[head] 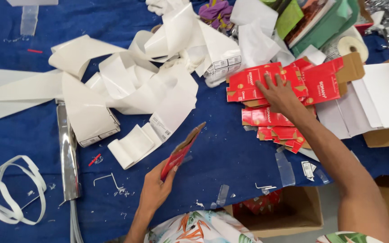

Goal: The person repeatedly picks small red boxes, tears off printed labels from a roll, and sticks them onto the boxes. The labeled boxes are stacked on the table. The person handles the boxes and labels by hand.

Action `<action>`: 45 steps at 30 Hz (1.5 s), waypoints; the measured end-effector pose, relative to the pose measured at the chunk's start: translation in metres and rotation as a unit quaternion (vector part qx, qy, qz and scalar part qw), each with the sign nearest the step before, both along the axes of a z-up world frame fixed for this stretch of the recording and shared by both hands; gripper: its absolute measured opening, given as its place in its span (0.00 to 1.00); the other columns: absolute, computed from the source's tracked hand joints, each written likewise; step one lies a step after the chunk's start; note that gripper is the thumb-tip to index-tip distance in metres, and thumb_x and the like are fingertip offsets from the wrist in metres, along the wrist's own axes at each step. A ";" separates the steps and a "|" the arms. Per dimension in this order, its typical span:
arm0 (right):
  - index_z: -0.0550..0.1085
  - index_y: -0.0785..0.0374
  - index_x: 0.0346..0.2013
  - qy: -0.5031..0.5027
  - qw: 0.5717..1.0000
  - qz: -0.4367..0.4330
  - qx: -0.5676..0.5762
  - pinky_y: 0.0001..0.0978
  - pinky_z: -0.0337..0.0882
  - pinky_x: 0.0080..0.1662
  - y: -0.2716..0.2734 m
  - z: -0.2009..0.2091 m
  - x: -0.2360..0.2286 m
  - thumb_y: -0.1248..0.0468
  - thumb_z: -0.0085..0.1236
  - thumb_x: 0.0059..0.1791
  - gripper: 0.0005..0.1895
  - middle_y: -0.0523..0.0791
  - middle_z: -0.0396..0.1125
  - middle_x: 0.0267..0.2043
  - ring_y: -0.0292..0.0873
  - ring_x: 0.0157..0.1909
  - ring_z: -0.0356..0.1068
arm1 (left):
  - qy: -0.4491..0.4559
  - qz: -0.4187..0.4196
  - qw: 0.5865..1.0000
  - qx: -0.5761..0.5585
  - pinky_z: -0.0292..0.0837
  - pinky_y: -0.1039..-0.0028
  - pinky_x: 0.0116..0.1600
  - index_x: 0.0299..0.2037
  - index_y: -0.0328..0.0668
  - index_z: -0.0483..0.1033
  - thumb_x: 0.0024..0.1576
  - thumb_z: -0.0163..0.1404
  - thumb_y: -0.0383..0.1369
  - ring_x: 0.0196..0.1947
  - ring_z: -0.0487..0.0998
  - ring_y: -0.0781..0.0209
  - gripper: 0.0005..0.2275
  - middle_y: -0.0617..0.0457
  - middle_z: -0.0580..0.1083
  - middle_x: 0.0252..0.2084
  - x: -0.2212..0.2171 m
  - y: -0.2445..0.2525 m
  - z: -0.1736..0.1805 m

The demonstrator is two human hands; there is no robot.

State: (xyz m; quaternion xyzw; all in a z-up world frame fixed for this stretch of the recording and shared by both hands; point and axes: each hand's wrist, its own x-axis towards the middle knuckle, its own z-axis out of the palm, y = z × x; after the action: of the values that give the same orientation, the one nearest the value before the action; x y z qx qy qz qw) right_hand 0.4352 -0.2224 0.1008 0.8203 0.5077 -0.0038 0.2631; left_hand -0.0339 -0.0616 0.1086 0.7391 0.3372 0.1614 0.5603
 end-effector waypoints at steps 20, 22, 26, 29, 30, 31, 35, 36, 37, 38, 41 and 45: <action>0.49 0.53 0.84 0.493 0.647 -0.426 0.396 0.48 0.74 0.40 -0.104 0.061 -0.188 0.66 0.55 0.56 0.43 0.63 0.73 0.50 0.54 0.40 0.71 | -0.145 -0.015 0.979 -0.141 0.77 0.72 0.52 0.54 0.31 0.72 0.63 0.54 0.33 0.46 0.81 0.66 0.14 0.43 0.81 0.48 -0.004 -0.002 -0.031; 0.55 0.65 0.74 0.642 0.444 -0.341 0.524 0.34 0.74 0.52 -0.097 0.008 -0.220 0.64 0.56 0.50 0.39 0.52 0.69 0.56 0.41 0.52 0.71 | -0.141 -0.013 0.983 -0.119 0.77 0.70 0.53 0.58 0.32 0.70 0.62 0.54 0.32 0.48 0.81 0.60 0.17 0.41 0.80 0.50 -0.007 -0.003 -0.039; 0.61 0.69 0.68 0.458 0.670 -0.397 0.429 0.35 0.73 0.53 -0.082 -0.049 -0.258 0.54 0.60 0.52 0.35 0.55 0.70 0.54 0.44 0.52 0.72 | -0.017 -0.056 0.996 -0.069 0.74 0.65 0.55 0.65 0.35 0.60 0.58 0.57 0.33 0.54 0.80 0.47 0.27 0.37 0.79 0.52 -0.009 0.003 -0.051; 0.65 0.72 0.64 0.306 0.791 -0.380 0.370 0.40 0.73 0.52 -0.072 -0.054 -0.276 0.49 0.67 0.49 0.39 0.58 0.67 0.52 0.51 0.50 0.71 | 0.016 -0.048 0.998 -0.030 0.75 0.60 0.55 0.68 0.34 0.55 0.55 0.57 0.32 0.54 0.79 0.40 0.32 0.35 0.77 0.52 -0.012 0.004 -0.055; 0.65 0.73 0.63 0.306 0.801 -0.375 0.353 0.41 0.72 0.52 -0.070 -0.053 -0.284 0.49 0.71 0.45 0.43 0.59 0.65 0.51 0.53 0.50 0.70 | 0.012 -0.045 0.999 -0.022 0.74 0.60 0.55 0.68 0.34 0.55 0.55 0.57 0.31 0.54 0.79 0.39 0.32 0.34 0.77 0.52 -0.015 0.004 -0.056; 0.64 0.74 0.63 0.306 0.810 -0.370 0.336 0.42 0.71 0.51 -0.068 -0.053 -0.292 0.48 0.75 0.41 0.47 0.61 0.64 0.50 0.55 0.50 0.68 | 0.007 -0.042 0.999 -0.014 0.74 0.59 0.55 0.68 0.33 0.55 0.55 0.58 0.30 0.54 0.79 0.38 0.32 0.33 0.77 0.52 -0.019 0.003 -0.057; 0.69 0.76 0.53 0.332 0.737 -0.375 0.454 0.37 0.74 0.45 -0.065 -0.050 -0.297 0.54 0.77 0.38 0.39 0.56 0.70 0.46 0.46 0.44 0.72 | -0.003 -0.028 1.000 0.003 0.75 0.61 0.54 0.65 0.31 0.58 0.54 0.58 0.28 0.52 0.80 0.41 0.30 0.34 0.77 0.52 -0.019 0.001 -0.059; 0.71 0.75 0.52 0.360 0.691 -0.425 0.461 0.35 0.75 0.42 -0.069 -0.051 -0.297 0.56 0.75 0.40 0.35 0.54 0.72 0.43 0.43 0.41 0.73 | 0.002 -0.017 0.999 -0.035 0.76 0.63 0.53 0.63 0.31 0.59 0.55 0.58 0.28 0.51 0.82 0.45 0.28 0.35 0.78 0.50 -0.020 -0.001 -0.059; 0.72 0.73 0.50 0.386 0.641 -0.473 0.465 0.32 0.76 0.39 -0.075 -0.051 -0.296 0.57 0.73 0.42 0.30 0.51 0.73 0.41 0.40 0.38 0.74 | 0.008 -0.005 0.997 -0.073 0.77 0.66 0.52 0.61 0.31 0.60 0.55 0.57 0.28 0.50 0.83 0.49 0.25 0.36 0.79 0.49 -0.022 -0.001 -0.058; 0.71 0.73 0.50 0.400 0.619 -0.466 0.489 0.31 0.75 0.38 -0.079 -0.051 -0.293 0.59 0.73 0.44 0.28 0.51 0.73 0.40 0.38 0.36 0.73 | 0.010 0.008 0.994 -0.108 0.79 0.68 0.51 0.59 0.31 0.61 0.56 0.57 0.28 0.48 0.85 0.52 0.23 0.37 0.80 0.48 -0.023 0.001 -0.057; 0.69 0.69 0.51 0.436 0.544 -0.456 0.553 0.25 0.71 0.34 -0.103 -0.036 -0.284 0.63 0.70 0.47 0.23 0.49 0.73 0.40 0.34 0.34 0.71 | -0.023 0.026 0.997 -0.072 0.76 0.71 0.51 0.56 0.30 0.59 0.58 0.55 0.26 0.46 0.84 0.58 0.20 0.38 0.82 0.45 -0.031 0.006 -0.049; 0.69 0.60 0.55 0.429 0.456 -0.480 0.614 0.27 0.64 0.28 -0.120 0.013 -0.295 0.65 0.62 0.52 0.18 0.48 0.74 0.42 0.34 0.30 0.67 | -0.053 0.057 0.990 -0.119 0.79 0.73 0.45 0.55 0.32 0.56 0.61 0.51 0.26 0.42 0.85 0.59 0.18 0.41 0.82 0.43 -0.047 0.002 -0.044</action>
State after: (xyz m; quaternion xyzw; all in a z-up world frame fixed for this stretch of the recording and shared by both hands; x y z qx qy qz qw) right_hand 0.1404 -0.3422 0.1137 0.7779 -0.0469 -0.1686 -0.6036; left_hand -0.0814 -0.0598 0.0648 0.6373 0.3653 0.1913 0.6510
